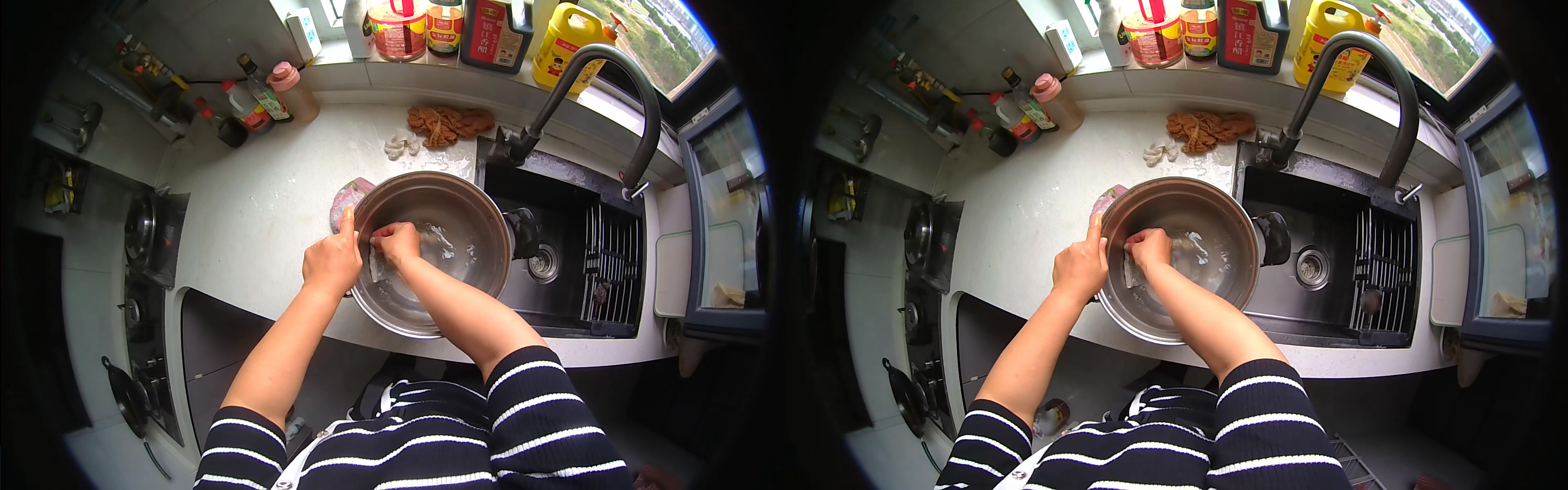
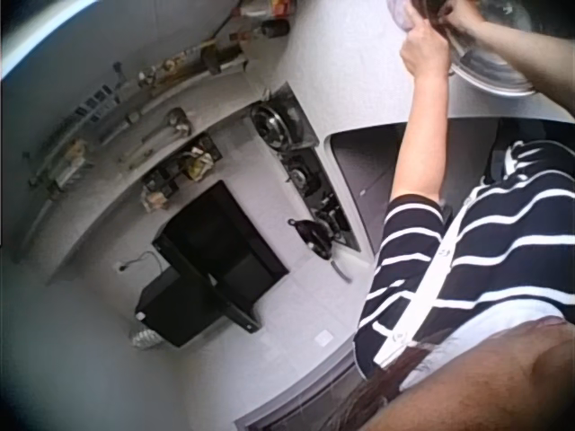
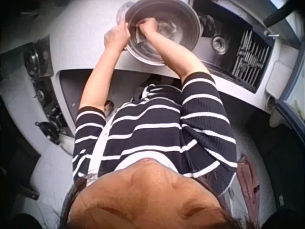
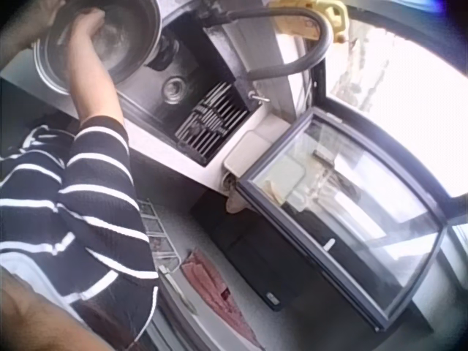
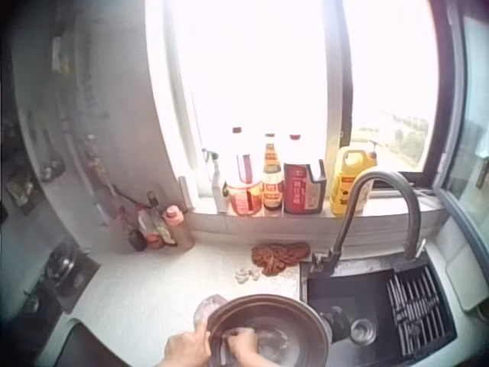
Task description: The person washes a white bowl and a metal pot in the kitchen sink using a sponge and running water. They rinse the items thoroughly and place the bowl into a drawer. The person also handles a plastic bag and a cloth during the process.
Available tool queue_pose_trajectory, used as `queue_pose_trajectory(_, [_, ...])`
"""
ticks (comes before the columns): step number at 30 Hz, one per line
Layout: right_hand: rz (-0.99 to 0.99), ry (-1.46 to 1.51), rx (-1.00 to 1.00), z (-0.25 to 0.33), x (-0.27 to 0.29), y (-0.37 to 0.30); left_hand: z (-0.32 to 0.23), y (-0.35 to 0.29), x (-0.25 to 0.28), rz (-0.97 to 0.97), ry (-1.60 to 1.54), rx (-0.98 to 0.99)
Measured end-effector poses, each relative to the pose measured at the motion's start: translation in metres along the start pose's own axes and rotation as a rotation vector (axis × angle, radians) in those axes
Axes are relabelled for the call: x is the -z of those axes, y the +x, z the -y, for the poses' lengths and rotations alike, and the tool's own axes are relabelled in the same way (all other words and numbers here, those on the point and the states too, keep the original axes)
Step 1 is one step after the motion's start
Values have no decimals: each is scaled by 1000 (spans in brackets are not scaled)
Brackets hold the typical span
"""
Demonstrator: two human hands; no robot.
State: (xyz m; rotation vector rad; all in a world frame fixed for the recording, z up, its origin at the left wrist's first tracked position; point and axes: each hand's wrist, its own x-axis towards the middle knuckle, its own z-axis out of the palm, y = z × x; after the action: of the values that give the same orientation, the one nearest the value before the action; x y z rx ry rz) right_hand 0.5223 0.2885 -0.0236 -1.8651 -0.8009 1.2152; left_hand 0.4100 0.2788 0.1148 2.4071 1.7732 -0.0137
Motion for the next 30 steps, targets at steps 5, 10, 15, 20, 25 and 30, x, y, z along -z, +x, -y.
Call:
queue_pose_trajectory(5, [703,-215,-83,18,31,-29,0,1,-1,-9,6,16])
queue_pose_trajectory(10, [1114,-581,-129,37,49,-46,-1,3,-1,2,57,16])
queue_pose_trajectory(15, [634,74,0,43,35,-26,-6,5,2,0,69,14])
queue_pose_trajectory(20, [-229,892,-211,50,22,7,-7,3,2,11,44,40])
queue_pose_trajectory(25, [-842,1303,-609,41,57,30,0,2,1,29,40,39])
queue_pose_trajectory(30, [-510,980,-332,14,17,34,-1,5,-2,12,26,-4])
